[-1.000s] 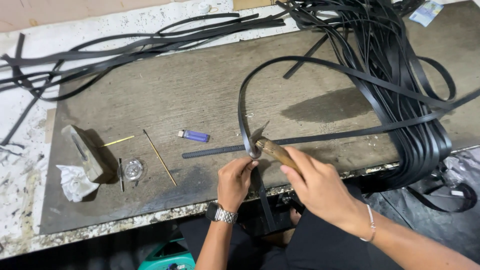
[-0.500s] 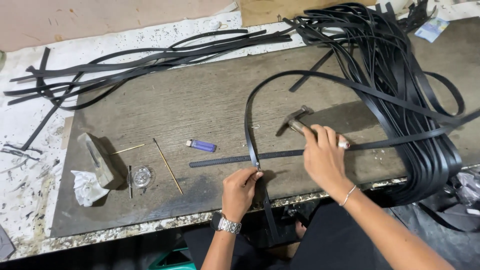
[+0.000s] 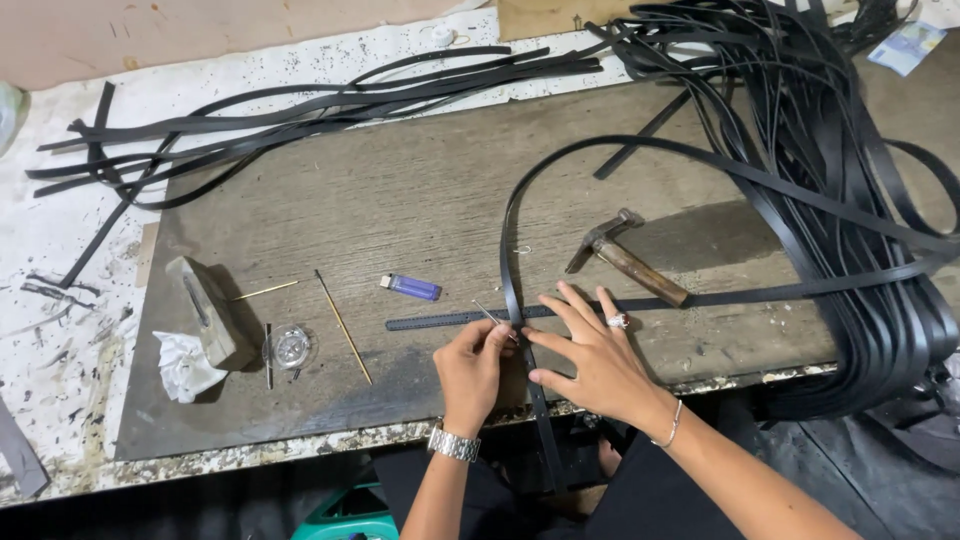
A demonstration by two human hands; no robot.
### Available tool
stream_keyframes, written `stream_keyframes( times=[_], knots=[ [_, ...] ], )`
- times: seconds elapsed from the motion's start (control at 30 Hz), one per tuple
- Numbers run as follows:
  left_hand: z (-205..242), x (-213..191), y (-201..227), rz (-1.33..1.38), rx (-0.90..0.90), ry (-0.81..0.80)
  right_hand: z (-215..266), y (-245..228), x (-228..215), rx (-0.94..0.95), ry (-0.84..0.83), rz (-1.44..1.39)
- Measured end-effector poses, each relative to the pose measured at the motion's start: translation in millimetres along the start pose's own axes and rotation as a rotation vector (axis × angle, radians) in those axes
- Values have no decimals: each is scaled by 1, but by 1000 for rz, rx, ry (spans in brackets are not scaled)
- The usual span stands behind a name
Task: Using a hammer and a punch tool to create holes in long leather straps on a workbench.
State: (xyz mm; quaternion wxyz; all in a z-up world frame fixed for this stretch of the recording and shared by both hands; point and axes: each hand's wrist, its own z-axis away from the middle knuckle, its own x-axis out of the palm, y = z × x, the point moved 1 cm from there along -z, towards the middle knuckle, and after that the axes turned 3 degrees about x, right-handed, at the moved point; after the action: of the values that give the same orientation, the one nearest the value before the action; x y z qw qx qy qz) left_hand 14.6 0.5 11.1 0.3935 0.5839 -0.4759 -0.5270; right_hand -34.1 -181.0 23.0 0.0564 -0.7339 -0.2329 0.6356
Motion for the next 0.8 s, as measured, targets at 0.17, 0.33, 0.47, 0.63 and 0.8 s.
stream_keyframes(
  times=[0.17,0.33,0.47,0.63,0.8],
  knots=[
    [2,2,-1,-21,15,-18,0,0,1,-3,14,-4],
    [1,4,-5,-33,34,-18,2,3,4,-15,43,-13],
    [1,6,-7,-42,65,-10,2,4,6,-11,50,-18],
    [1,7,-8,-41,90,-3,1,2,3,-16,52,-6],
    [1,7,-8,-26,119,-4,2,3,3,-14,43,-19]
  ],
)
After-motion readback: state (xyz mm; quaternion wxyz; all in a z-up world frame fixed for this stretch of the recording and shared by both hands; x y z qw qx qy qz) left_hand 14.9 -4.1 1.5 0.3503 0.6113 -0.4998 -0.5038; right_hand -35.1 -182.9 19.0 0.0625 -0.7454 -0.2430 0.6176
